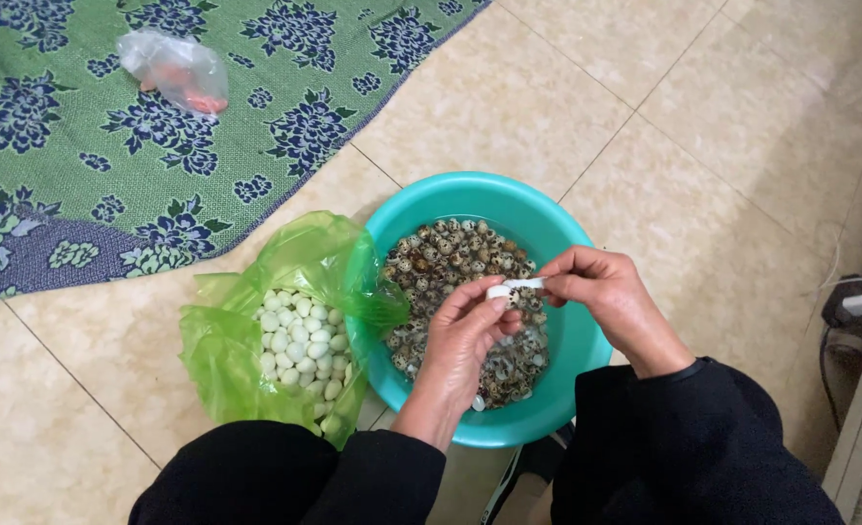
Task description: Peeling quail eggs by hand and placing the peeled eggs into a plastic bag
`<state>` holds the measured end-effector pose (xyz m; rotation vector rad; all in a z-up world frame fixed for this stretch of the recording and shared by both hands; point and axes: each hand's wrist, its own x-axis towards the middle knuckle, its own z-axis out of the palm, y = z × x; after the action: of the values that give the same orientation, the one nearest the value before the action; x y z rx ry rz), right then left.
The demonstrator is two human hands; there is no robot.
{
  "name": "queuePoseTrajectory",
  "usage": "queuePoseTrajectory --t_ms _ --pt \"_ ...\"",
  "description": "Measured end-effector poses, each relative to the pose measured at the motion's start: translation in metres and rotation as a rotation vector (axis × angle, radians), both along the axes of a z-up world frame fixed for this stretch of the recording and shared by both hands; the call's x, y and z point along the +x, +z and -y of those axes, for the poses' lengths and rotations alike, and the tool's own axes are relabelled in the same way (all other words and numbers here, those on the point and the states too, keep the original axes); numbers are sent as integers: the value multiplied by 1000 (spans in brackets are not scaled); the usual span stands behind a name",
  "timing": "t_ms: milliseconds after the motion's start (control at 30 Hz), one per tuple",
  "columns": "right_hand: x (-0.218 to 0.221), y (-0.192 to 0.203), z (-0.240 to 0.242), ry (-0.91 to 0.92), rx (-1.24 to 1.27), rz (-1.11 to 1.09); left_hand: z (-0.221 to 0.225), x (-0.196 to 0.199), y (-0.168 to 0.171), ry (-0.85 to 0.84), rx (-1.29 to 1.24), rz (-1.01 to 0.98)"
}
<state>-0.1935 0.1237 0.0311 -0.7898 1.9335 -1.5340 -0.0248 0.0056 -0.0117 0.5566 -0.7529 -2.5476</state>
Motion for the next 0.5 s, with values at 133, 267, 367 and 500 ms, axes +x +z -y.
queuePoseTrajectory --t_ms 133,267,367,500 --pt "-1 1 -1 -20 -30 28 3 5 4 8 35 -16" --pt "-1 2 -2 -18 -69 19 2 5 -5 52 147 -101" --pt "0 5 -2 -20 -80 16 2 7 -6 78 186 -121" --pt "0 5 -5 -22 -89 20 3 5 -17 120 243 -107"
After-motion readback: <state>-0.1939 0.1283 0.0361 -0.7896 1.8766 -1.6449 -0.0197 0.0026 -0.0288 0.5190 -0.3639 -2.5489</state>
